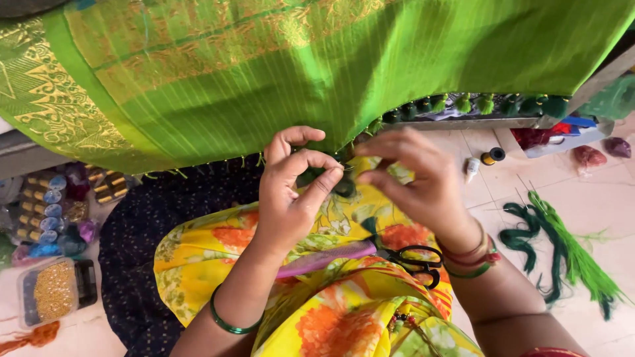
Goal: Attaching decorative tassels and beads to the border of a green sari using thread, scissors, and a comb.
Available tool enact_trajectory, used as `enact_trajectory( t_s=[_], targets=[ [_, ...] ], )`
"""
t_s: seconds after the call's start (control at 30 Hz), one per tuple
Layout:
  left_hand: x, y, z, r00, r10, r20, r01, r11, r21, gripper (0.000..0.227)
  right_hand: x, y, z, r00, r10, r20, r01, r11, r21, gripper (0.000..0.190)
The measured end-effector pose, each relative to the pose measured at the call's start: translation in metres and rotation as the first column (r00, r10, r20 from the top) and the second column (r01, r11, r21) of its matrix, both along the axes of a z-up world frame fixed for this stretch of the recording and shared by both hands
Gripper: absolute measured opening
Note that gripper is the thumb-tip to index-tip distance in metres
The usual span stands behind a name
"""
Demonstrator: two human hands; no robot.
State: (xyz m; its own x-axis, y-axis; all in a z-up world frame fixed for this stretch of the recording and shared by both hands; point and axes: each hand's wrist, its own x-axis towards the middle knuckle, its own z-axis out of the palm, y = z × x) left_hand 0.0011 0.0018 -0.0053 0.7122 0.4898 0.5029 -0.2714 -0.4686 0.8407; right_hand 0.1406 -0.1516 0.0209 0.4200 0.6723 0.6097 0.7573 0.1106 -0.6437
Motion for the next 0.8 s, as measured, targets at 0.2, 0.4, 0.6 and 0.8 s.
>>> enact_trajectory(
  t_s=[0.2,0.4,0.6,0.8],
  targets=[
    [0.001,-0.004,0.005,0.998,0.055,-0.031,-0.052,0.994,0.101,0.008,-0.009,0.004,-0.018,0.996,0.051,0.073,-0.053,0.998,0.026,0.014],
    [0.004,0.002,0.000,0.985,0.170,0.031,-0.173,0.972,0.158,0.016,-0.013,0.010,-0.035,0.918,0.184,-0.350,-0.125,0.975,0.183,0.014],
    [0.013,-0.007,-0.009,0.979,0.178,0.100,-0.196,0.954,0.225,0.017,-0.014,0.015,-0.052,0.836,0.251,-0.487,-0.173,0.964,0.200,0.019],
    [0.014,0.005,-0.032,0.981,0.175,0.086,-0.168,0.982,-0.092,0.010,-0.011,0.017,-0.056,0.840,0.244,-0.484,-0.185,0.968,0.168,0.016]
  ],
)
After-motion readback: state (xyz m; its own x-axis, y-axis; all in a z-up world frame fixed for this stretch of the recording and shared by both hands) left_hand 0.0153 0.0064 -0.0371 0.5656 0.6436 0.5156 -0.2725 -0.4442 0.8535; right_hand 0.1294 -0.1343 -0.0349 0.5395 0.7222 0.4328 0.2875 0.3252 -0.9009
